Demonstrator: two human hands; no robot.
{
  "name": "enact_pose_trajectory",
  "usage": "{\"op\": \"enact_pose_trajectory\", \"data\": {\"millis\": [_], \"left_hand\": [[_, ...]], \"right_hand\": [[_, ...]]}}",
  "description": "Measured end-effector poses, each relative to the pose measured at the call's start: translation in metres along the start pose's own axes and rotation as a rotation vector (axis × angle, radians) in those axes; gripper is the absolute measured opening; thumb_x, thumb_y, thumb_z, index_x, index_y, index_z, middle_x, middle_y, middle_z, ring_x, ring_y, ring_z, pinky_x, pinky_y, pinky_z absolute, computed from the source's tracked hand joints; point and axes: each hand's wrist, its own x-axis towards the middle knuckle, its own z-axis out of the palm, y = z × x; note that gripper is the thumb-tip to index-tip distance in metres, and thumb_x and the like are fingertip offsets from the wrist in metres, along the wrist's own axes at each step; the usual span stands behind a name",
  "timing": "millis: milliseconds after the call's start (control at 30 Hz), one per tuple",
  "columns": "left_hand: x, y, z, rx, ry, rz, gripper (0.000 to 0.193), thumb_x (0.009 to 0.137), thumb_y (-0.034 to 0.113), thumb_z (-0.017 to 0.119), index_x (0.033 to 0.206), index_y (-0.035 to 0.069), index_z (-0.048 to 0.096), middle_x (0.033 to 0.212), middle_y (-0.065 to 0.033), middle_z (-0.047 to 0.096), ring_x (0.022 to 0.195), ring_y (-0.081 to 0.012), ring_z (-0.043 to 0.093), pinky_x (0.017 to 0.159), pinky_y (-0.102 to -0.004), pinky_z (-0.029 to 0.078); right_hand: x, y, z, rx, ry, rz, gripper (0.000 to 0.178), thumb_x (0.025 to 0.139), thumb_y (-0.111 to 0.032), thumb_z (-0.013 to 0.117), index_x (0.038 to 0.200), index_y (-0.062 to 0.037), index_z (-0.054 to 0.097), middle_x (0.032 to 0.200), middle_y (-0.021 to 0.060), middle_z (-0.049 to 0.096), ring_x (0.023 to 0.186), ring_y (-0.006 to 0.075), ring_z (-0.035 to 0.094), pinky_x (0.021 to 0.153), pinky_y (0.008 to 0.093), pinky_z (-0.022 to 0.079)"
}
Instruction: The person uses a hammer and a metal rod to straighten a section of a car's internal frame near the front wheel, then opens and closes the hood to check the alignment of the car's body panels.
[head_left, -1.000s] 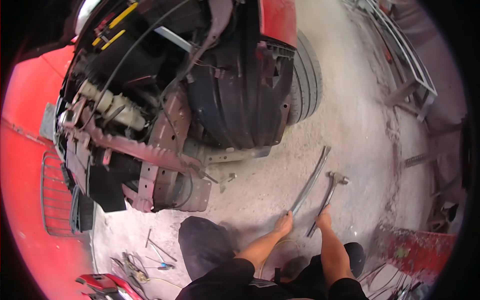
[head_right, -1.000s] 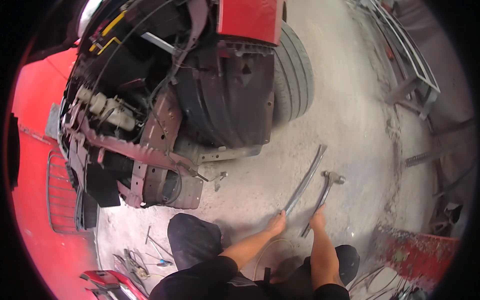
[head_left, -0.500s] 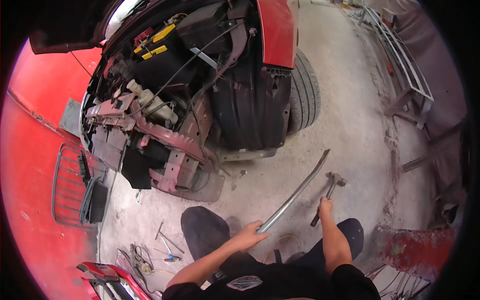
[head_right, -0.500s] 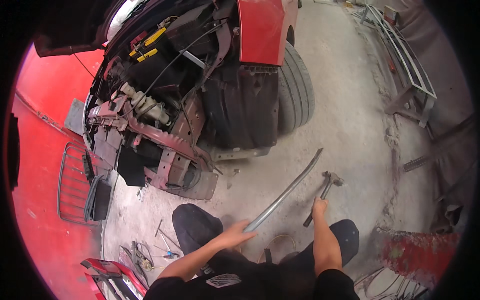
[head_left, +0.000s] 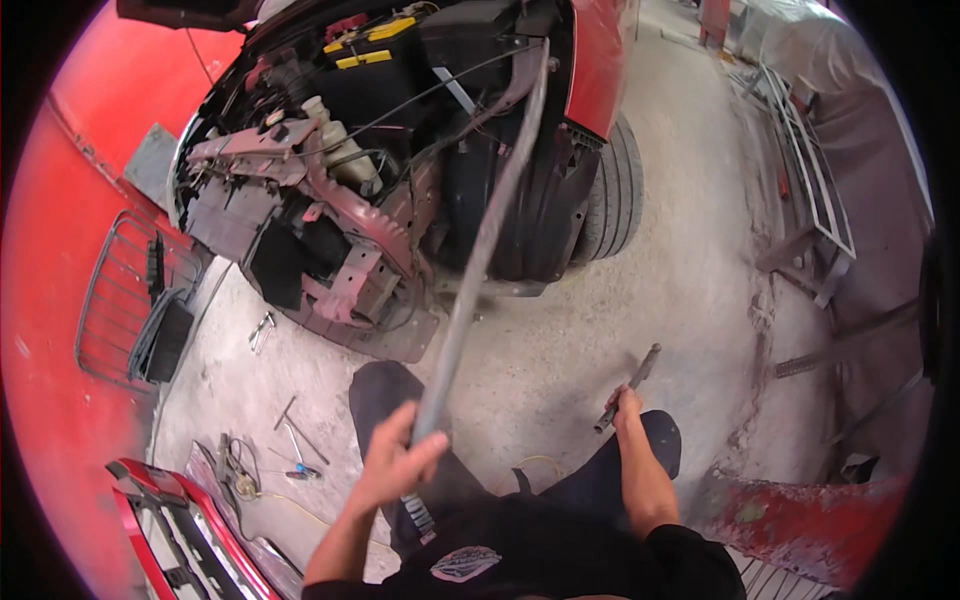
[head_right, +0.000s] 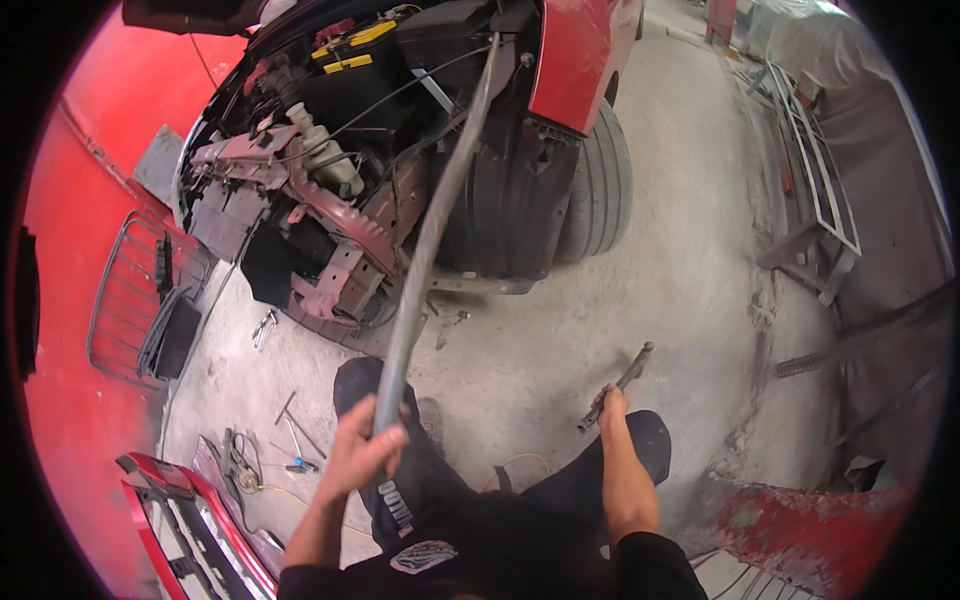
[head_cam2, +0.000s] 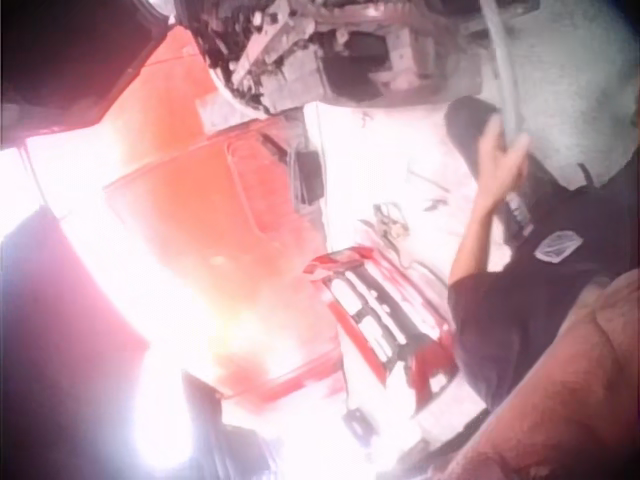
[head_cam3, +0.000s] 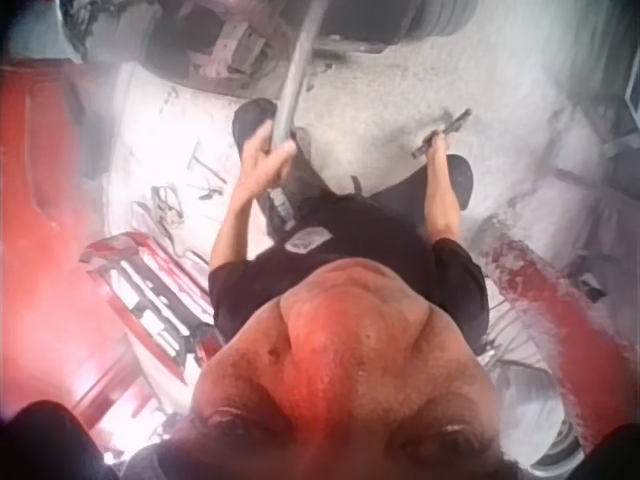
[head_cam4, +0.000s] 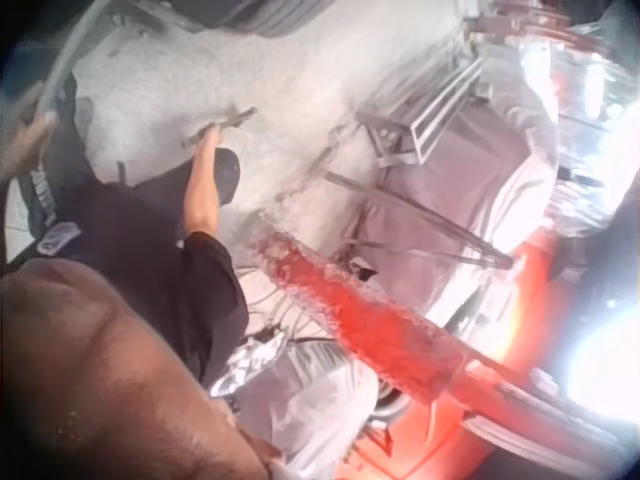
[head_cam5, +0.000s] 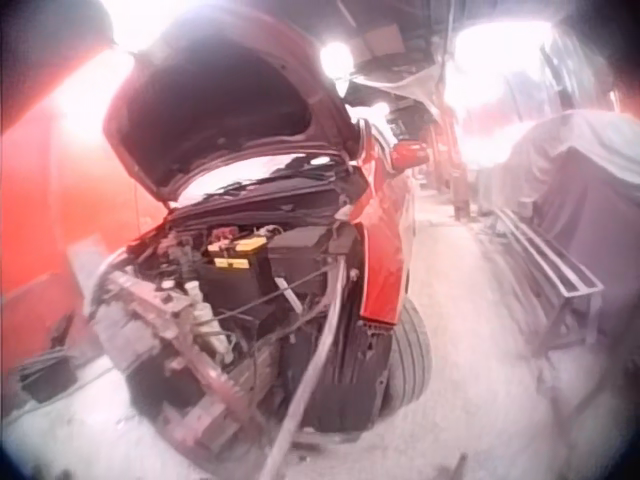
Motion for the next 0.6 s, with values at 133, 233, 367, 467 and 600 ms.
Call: {"op": "enact_pose_trajectory", "data": {"millis": [133, 233, 367, 467, 600], "left_hand": [[0.027, 0.044, -0.007, -0.027, -0.008, 0.131, 0.046, 0.098, 0.019, 0.064, 0.135, -0.004, 0.048, 0.082, -0.0061, 0.057, 0.048, -0.0103, 0.054, 0.040, -0.0243, 0.042], [0.044, 0.072, -0.008, -0.066, -0.020, 0.174, 0.048, 0.098, 0.018, 0.064, 0.137, -0.004, 0.048, 0.081, -0.0060, 0.055, 0.046, -0.0101, 0.053, 0.038, -0.0247, 0.041], [0.071, 0.100, -0.015, -0.098, -0.086, 0.168, 0.049, 0.098, 0.019, 0.063, 0.137, -0.005, 0.047, 0.079, -0.0056, 0.054, 0.044, -0.0102, 0.050, 0.036, -0.0251, 0.040], [0.091, 0.116, -0.025, -0.126, -0.141, 0.175, 0.049, 0.098, 0.020, 0.062, 0.137, -0.005, 0.046, 0.079, -0.0056, 0.055, 0.044, -0.0101, 0.049, 0.036, -0.0251, 0.040], [0.121, 0.137, -0.032, -0.129, -0.192, 0.145, 0.046, 0.101, 0.022, 0.060, 0.139, -0.001, 0.048, 0.078, -0.0043, 0.051, 0.041, -0.0069, 0.044, 0.033, -0.0224, 0.038]], "right_hand": [[-0.053, -0.020, 0.003, -0.117, -0.114, -0.013, 0.011, 0.086, -0.014, 0.057, 0.078, -0.0060, 0.056, 0.062, 0.0059, 0.051, 0.050, 0.0203, 0.053, 0.045, 0.0363, 0.046], [-0.100, -0.046, 0.004, -0.148, -0.224, -0.093, 0.012, 0.087, -0.015, 0.056, 0.092, -0.0049, 0.056, 0.063, 0.0045, 0.052, 0.051, 0.0180, 0.053, 0.046, 0.0346, 0.047], [-0.167, -0.093, 0.012, -0.175, -0.327, -0.300, 0.033, 0.085, -0.014, 0.055, 0.115, -0.0019, 0.054, 0.065, 0.0055, 0.053, 0.049, 0.0178, 0.053, 0.044, 0.0338, 0.046], [-0.219, -0.121, 0.018, -0.117, -0.391, -0.460, 0.048, 0.083, -0.012, 0.055, 0.129, 0.0005, 0.051, 0.067, 0.0064, 0.054, 0.049, 0.0178, 0.054, 0.044, 0.0334, 0.045], [-0.262, -0.148, 0.045, 0.115, -0.558, -0.661, 0.065, 0.082, -0.012, 0.055, 0.144, 0.0026, 0.042, 0.071, 0.0064, 0.054, 0.050, 0.0151, 0.053, 0.045, 0.0295, 0.046]]}}
